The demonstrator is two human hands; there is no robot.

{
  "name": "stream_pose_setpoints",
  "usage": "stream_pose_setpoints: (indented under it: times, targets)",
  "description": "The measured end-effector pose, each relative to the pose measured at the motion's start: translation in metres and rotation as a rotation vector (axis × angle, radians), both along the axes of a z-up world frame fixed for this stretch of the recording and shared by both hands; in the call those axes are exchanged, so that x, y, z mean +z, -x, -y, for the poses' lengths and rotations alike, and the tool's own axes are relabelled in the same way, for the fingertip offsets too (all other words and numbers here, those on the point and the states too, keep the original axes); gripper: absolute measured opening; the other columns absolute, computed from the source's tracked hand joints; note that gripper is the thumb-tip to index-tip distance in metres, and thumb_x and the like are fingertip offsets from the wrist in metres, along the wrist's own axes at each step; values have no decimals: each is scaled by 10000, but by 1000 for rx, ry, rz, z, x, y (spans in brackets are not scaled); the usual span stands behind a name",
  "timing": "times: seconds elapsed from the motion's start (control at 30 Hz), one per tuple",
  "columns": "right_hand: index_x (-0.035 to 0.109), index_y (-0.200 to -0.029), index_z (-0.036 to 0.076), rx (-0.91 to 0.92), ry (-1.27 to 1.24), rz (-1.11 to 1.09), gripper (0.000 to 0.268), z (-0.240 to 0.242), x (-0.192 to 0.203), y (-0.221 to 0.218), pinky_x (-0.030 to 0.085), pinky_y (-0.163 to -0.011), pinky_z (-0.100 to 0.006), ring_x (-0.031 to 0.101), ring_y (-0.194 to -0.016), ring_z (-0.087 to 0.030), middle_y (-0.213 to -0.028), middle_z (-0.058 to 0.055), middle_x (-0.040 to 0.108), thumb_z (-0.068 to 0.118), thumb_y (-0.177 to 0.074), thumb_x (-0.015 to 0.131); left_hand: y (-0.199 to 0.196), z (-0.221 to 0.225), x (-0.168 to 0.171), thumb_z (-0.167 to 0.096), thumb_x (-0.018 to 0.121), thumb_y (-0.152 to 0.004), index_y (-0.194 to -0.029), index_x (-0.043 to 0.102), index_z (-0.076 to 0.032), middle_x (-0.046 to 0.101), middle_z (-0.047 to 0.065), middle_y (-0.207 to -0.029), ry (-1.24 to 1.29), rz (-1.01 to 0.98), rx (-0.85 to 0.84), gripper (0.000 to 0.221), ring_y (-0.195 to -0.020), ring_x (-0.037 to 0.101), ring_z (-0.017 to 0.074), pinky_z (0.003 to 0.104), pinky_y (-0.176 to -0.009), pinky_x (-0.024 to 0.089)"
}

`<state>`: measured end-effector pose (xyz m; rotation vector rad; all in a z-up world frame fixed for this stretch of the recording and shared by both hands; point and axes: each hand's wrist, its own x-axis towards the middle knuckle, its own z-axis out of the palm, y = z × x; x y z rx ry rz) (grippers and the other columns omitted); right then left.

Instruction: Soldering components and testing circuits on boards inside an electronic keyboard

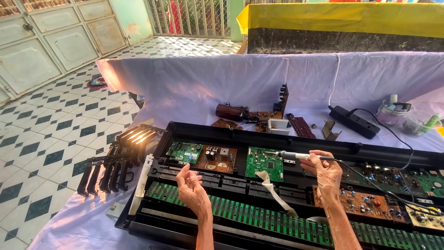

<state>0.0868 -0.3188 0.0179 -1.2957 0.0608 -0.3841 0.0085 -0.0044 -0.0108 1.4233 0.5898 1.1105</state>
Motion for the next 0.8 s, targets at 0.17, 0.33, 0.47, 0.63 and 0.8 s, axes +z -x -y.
stream_pose_setpoints:
  times: [0.17,0.33,0.47,0.63,0.8]
  targets:
    - [666,-1093,-13,75,-41,-11,155,-2,-2,-4,663,-839,-437,764,-952,-398,-1038,-327,730,113,-1003,665,0,0,1,-124,531,-1052,-1227,683,-134,723,70,-913,-12,23,0,232,-734,719,178,317,-687,629]
    - [648,-1105,-48,109,9,-39,175,-6,0,0,659,-846,-447,762,-941,-419,-1038,-360,727,107,-1031,619,1,0,0,-114,524,-1052,-1230,682,-137,722,70,-912,-5,0,-4,239,-739,717,172,314,-685,626]
    - [662,-1062,-20,116,71,-24,134,-10,3,2,669,-852,-441,775,-931,-404,-1031,-325,734,104,-1017,636,-2,0,-1,-125,523,-1049,-1215,688,-142,726,59,-907,4,-10,-4,235,-740,723,167,308,-671,622]
    - [660,-1056,-17,106,97,-24,118,-9,5,3,673,-845,-445,777,-934,-408,-1031,-320,737,92,-1024,628,0,0,0,-124,528,-1045,-1202,694,-148,730,58,-908,14,-12,-7,229,-742,721,163,295,-669,606]
    - [664,-1075,-9,143,110,9,136,-8,1,1,671,-862,-444,776,-957,-412,-1077,-337,726,107,-1014,627,-1,1,-1,-116,529,-1041,-1191,701,-150,727,56,-902,7,-14,-3,231,-743,723,161,296,-668,608]
